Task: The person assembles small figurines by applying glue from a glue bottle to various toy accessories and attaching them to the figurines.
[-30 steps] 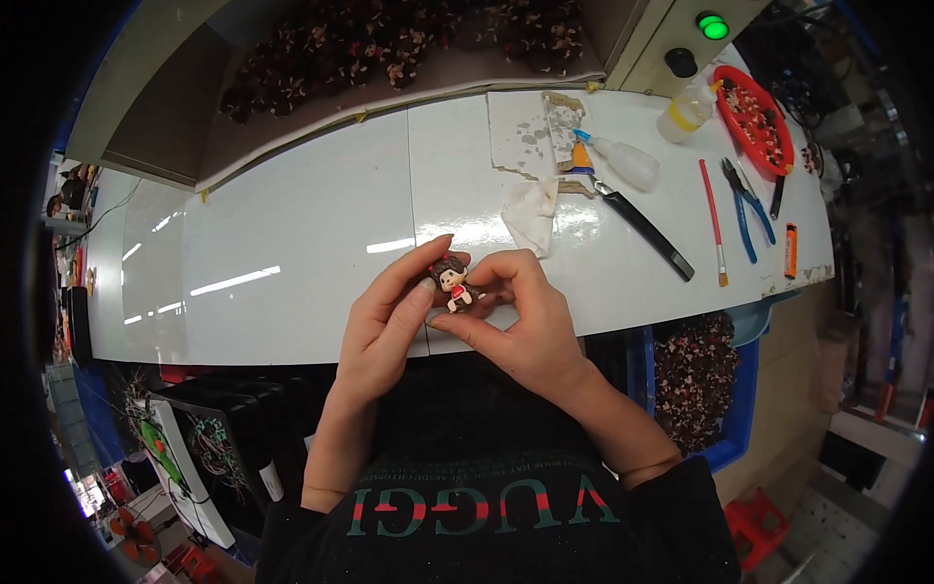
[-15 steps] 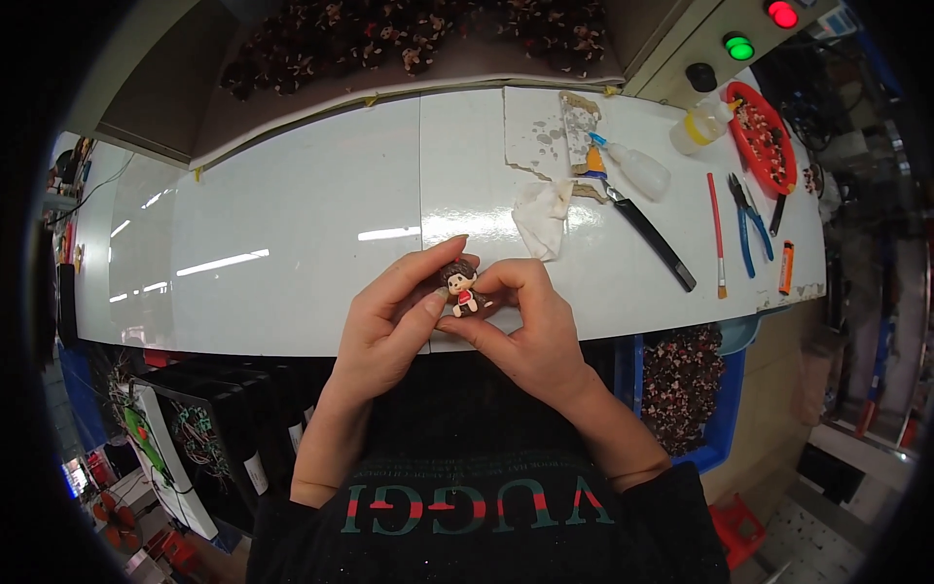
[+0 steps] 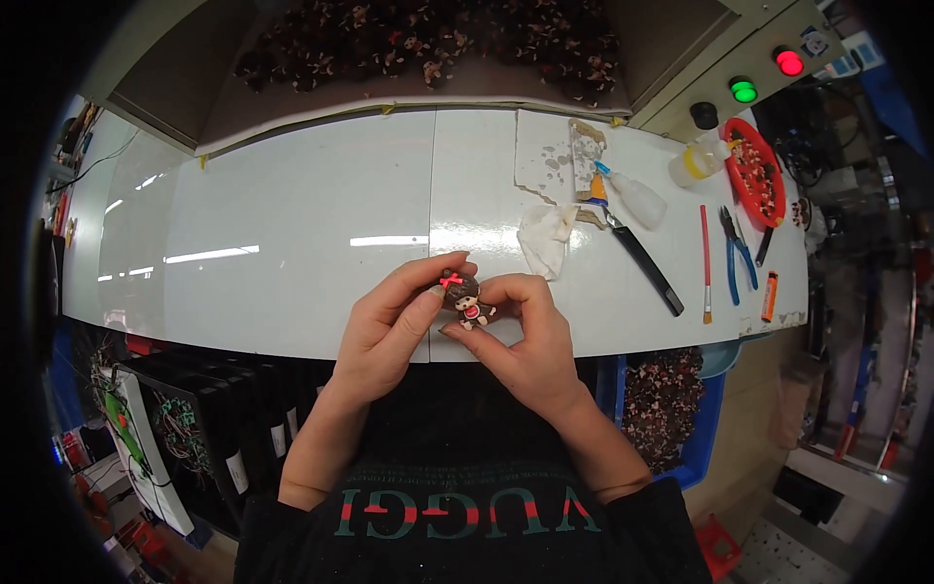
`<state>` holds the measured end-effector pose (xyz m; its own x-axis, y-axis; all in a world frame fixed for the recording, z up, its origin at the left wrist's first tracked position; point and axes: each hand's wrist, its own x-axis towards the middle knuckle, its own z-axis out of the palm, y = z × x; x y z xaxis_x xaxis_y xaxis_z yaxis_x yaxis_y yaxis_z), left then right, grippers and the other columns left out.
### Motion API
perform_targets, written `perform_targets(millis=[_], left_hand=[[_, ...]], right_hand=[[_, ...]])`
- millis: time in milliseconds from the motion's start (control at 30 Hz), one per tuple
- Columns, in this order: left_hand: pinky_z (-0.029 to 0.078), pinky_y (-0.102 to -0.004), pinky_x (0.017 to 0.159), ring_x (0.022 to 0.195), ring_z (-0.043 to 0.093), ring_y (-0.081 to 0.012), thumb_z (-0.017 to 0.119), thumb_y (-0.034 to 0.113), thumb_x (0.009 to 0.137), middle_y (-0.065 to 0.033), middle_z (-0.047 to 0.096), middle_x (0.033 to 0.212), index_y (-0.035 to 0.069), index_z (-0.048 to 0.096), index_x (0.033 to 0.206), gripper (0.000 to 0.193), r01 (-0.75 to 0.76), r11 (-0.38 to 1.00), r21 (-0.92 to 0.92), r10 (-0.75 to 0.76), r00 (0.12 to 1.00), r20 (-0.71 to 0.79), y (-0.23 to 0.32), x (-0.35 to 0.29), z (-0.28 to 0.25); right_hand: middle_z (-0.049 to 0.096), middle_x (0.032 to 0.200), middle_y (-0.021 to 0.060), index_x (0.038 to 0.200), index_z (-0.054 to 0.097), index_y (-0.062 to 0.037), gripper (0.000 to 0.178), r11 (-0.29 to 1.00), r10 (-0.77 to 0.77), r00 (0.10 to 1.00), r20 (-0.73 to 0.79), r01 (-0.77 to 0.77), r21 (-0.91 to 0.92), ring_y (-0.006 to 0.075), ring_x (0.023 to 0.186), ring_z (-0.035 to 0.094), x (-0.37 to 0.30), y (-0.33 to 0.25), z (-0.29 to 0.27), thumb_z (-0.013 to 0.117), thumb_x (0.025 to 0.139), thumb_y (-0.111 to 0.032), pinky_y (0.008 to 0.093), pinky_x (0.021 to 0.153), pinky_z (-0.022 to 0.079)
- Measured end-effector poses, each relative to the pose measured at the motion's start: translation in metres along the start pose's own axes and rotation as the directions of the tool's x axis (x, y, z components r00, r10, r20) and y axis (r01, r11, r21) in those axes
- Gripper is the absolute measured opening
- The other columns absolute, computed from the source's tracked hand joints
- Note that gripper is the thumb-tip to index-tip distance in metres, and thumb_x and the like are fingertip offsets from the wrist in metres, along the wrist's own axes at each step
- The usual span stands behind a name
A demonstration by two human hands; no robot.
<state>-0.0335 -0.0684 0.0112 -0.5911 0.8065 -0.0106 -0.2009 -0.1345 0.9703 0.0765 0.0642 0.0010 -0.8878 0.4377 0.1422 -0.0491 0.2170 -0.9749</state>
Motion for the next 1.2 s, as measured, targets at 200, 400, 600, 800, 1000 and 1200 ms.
perform_targets(millis=[200,400,600,800,1000,1200], left_hand=[[0.046,-0.0292,0.092,0.105,0.058,-0.0174,0.044,0.009,0.098,-0.0120,0.058,0.116,-0.002,0.052,0.125,0.030,0.039,0.997,0.064,-0.041,0.999,0.019,0.004,0.003,-0.002],[0.045,-0.0284,0.091,0.104,0.056,-0.0155,0.044,0.012,0.098,-0.0102,0.057,0.115,0.002,0.048,0.131,0.034,0.067,0.997,-0.036,-0.066,0.997,0.035,0.000,0.004,0.003],[0.043,-0.0288,0.093,0.105,0.054,-0.0146,0.043,0.015,0.099,-0.0094,0.056,0.114,0.002,0.045,0.133,0.036,0.045,0.999,0.015,-0.045,0.997,0.066,0.000,0.004,0.005],[0.044,-0.0282,0.091,0.102,0.054,-0.0144,0.042,0.015,0.100,-0.0088,0.057,0.110,0.001,0.046,0.131,0.035,0.072,0.996,0.054,-0.073,0.997,0.030,0.003,0.006,0.010],[0.046,-0.0274,0.088,0.098,0.057,-0.0147,0.040,0.015,0.100,-0.0095,0.058,0.107,0.000,0.047,0.129,0.033,0.102,0.993,0.059,-0.103,0.995,0.015,0.005,0.007,0.017],[0.047,-0.0278,0.088,0.099,0.058,-0.0152,0.040,0.015,0.101,-0.0099,0.059,0.107,0.000,0.047,0.128,0.032,0.111,0.991,0.076,-0.112,0.994,0.009,0.005,0.007,0.019]], right_hand=[[0.059,0.094,0.0075,0.102,0.046,-0.0010,0.042,1.000,0.023,1.000,0.008,-0.023,0.001,0.0140,0.084,0.061,-0.001,0.003,-0.001,0.078,0.075,-0.008,0.0279,0.077,0.052],[0.059,0.093,0.0071,0.101,0.047,-0.0010,0.043,0.998,0.009,1.000,-0.005,-0.009,0.068,0.0130,0.082,0.061,-0.002,0.005,-0.004,0.080,0.075,-0.010,0.0264,0.074,0.052],[0.060,0.091,0.0064,0.101,0.048,-0.0012,0.042,0.996,0.009,1.000,0.012,-0.010,0.089,0.0116,0.080,0.061,-0.002,0.004,-0.007,0.080,0.075,-0.010,0.0254,0.072,0.052],[0.060,0.089,0.0059,0.101,0.048,-0.0014,0.037,0.996,-0.018,0.999,-0.030,0.021,0.091,0.0100,0.078,0.060,-0.006,0.006,-0.009,0.076,0.077,-0.006,0.0242,0.071,0.051],[0.061,0.090,0.0053,0.101,0.049,-0.0016,0.034,0.991,-0.006,1.000,-0.029,0.010,0.136,0.0092,0.078,0.059,-0.006,0.003,-0.013,0.075,0.079,-0.003,0.0236,0.072,0.050],[0.061,0.091,0.0049,0.102,0.049,-0.0018,0.034,0.985,-0.013,1.000,-0.025,0.017,0.170,0.0090,0.080,0.058,-0.006,0.003,-0.015,0.075,0.079,-0.004,0.0238,0.073,0.050]])
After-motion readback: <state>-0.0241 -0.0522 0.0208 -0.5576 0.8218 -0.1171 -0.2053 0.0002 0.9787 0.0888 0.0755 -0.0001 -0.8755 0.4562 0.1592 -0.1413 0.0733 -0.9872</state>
